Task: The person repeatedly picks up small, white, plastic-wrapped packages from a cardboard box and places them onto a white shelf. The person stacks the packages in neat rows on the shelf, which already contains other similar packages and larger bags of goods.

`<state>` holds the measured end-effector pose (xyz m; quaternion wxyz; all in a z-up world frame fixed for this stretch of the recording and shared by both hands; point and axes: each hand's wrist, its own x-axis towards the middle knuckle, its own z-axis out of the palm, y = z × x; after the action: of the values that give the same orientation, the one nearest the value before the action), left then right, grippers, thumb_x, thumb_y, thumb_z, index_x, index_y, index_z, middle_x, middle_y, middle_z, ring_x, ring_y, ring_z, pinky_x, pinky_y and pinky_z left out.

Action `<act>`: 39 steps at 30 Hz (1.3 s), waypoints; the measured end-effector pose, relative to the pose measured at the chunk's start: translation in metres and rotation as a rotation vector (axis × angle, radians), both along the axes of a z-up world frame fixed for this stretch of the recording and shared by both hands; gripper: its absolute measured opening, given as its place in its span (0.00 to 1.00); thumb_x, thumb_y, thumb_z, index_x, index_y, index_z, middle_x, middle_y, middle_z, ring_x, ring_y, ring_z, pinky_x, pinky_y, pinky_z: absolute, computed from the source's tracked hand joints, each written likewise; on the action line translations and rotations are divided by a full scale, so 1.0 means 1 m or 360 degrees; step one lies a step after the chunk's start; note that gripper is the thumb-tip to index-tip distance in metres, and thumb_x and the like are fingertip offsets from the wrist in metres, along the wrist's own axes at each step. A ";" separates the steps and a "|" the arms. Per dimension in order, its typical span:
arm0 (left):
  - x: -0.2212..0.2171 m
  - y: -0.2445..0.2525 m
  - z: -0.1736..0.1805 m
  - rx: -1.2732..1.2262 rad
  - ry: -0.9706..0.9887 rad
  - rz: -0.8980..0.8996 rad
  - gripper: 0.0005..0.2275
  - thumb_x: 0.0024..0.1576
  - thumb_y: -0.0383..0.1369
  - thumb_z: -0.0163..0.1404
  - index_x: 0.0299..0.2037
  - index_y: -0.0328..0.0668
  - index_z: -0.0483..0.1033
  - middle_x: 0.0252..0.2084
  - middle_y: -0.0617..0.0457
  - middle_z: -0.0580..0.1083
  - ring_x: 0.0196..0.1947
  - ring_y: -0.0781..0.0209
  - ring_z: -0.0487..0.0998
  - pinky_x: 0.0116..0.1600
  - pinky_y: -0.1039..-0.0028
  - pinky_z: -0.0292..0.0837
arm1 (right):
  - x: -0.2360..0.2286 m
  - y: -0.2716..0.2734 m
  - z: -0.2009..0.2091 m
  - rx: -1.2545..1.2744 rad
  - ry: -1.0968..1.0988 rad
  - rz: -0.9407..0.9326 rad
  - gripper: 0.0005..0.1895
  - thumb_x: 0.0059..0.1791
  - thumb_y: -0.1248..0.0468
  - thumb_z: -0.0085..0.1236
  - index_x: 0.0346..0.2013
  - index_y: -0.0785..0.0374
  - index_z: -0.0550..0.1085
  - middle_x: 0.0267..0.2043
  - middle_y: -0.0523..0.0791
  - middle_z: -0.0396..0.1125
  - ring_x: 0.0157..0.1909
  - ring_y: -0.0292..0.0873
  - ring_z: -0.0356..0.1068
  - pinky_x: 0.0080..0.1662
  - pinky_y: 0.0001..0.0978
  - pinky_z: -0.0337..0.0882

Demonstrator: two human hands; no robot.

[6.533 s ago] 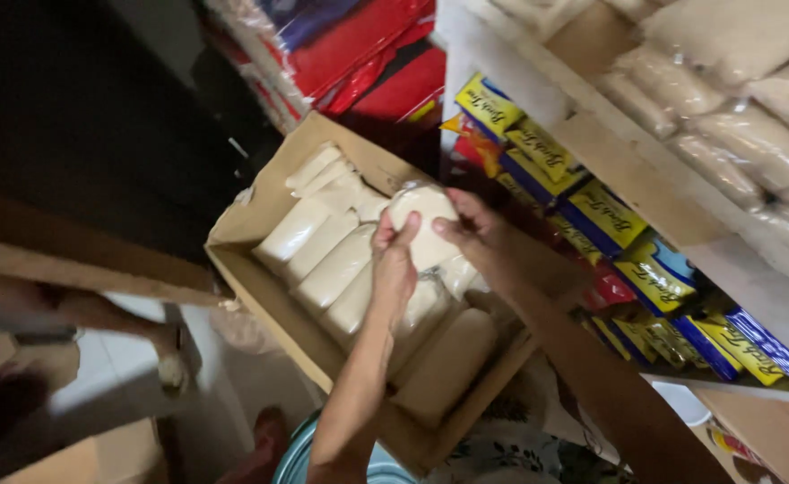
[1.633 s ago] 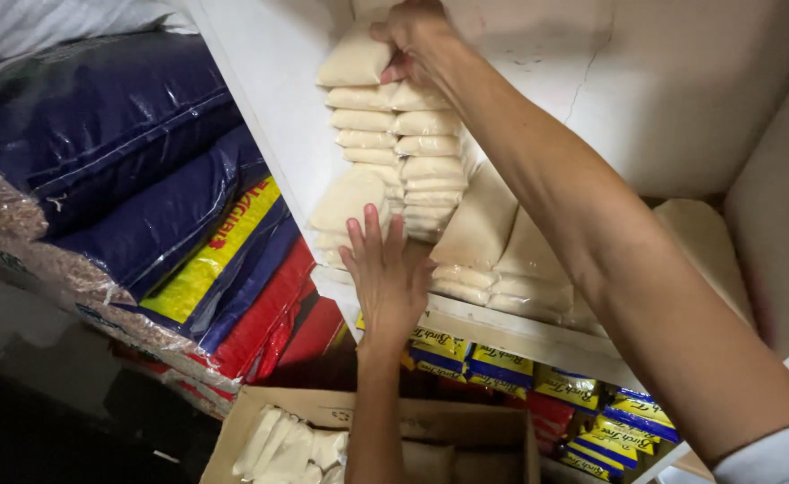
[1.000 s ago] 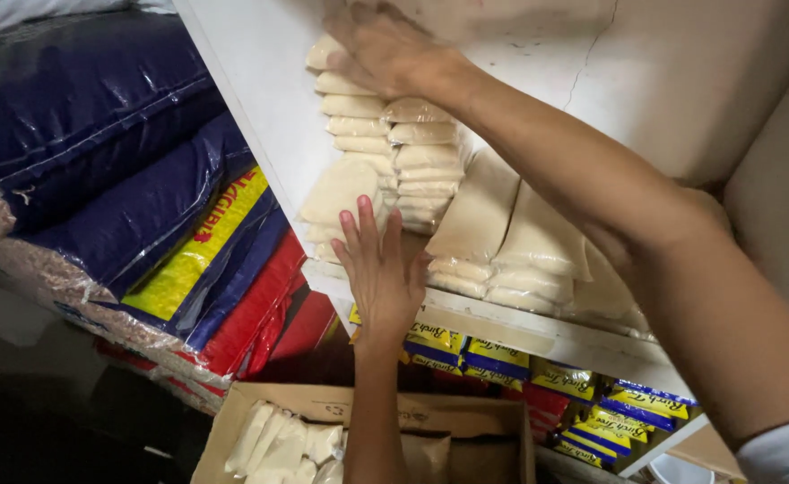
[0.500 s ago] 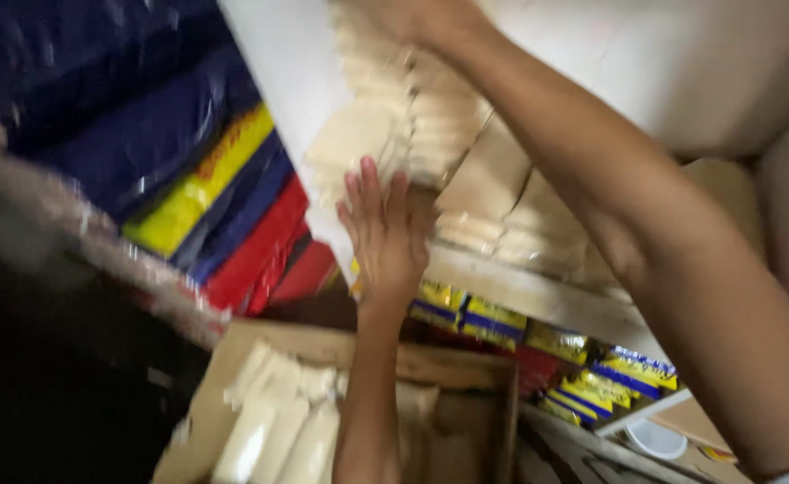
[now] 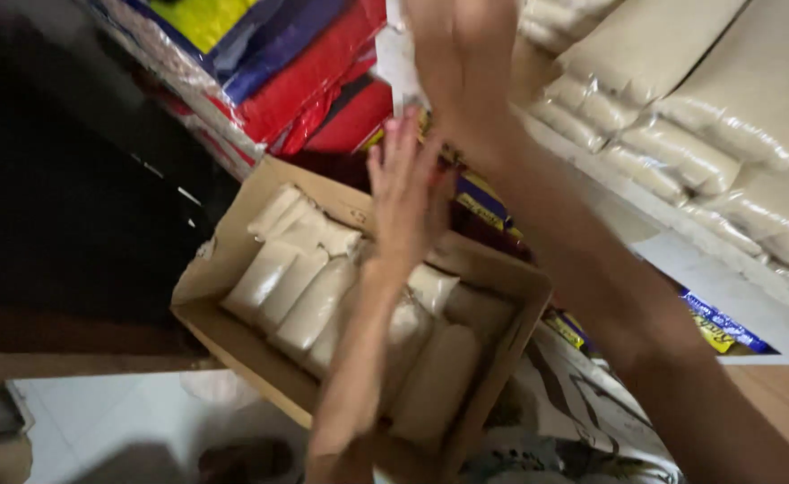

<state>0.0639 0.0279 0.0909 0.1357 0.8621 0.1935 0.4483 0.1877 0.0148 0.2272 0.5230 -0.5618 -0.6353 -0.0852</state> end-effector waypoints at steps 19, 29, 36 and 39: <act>-0.135 0.121 -0.277 -0.1658 -0.0162 0.0472 0.17 0.59 0.25 0.53 0.60 0.37 0.72 0.51 0.43 0.76 0.46 0.55 0.74 0.51 0.68 0.73 | -0.061 -0.058 -0.252 -0.0392 0.0681 0.0371 0.14 0.57 0.69 0.53 0.57 0.66 0.71 0.56 0.48 0.71 0.53 0.42 0.74 0.53 0.31 0.75; -0.093 0.077 -0.239 -0.0645 0.0911 0.1040 0.26 0.48 0.44 0.59 0.59 0.52 0.71 0.62 0.49 0.68 0.63 0.39 0.67 0.61 0.43 0.60 | -0.064 -0.075 -0.217 -0.0900 0.0273 0.0272 0.21 0.51 0.65 0.57 0.60 0.58 0.71 0.51 0.48 0.73 0.45 0.46 0.78 0.46 0.40 0.76; -0.113 0.111 -0.222 -0.0874 0.0652 0.1244 0.25 0.55 0.41 0.58 0.64 0.50 0.68 0.61 0.44 0.68 0.57 0.41 0.69 0.60 0.51 0.66 | -0.059 -0.075 -0.235 -0.1050 0.0058 0.0207 0.22 0.51 0.63 0.60 0.60 0.56 0.72 0.45 0.52 0.74 0.42 0.53 0.76 0.46 0.47 0.74; -0.130 0.135 -0.228 -0.0393 0.0284 0.1357 0.37 0.38 0.37 0.62 0.61 0.35 0.65 0.59 0.33 0.65 0.51 0.34 0.68 0.55 0.50 0.65 | -0.058 -0.073 -0.235 -0.0825 0.0074 0.0350 0.21 0.50 0.64 0.59 0.58 0.59 0.71 0.49 0.54 0.72 0.42 0.54 0.75 0.45 0.45 0.76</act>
<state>-0.0661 0.1624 -0.1373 0.0235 0.7180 0.5942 0.3617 0.1299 -0.0587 -0.0074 0.3825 -0.6062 -0.6809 0.1504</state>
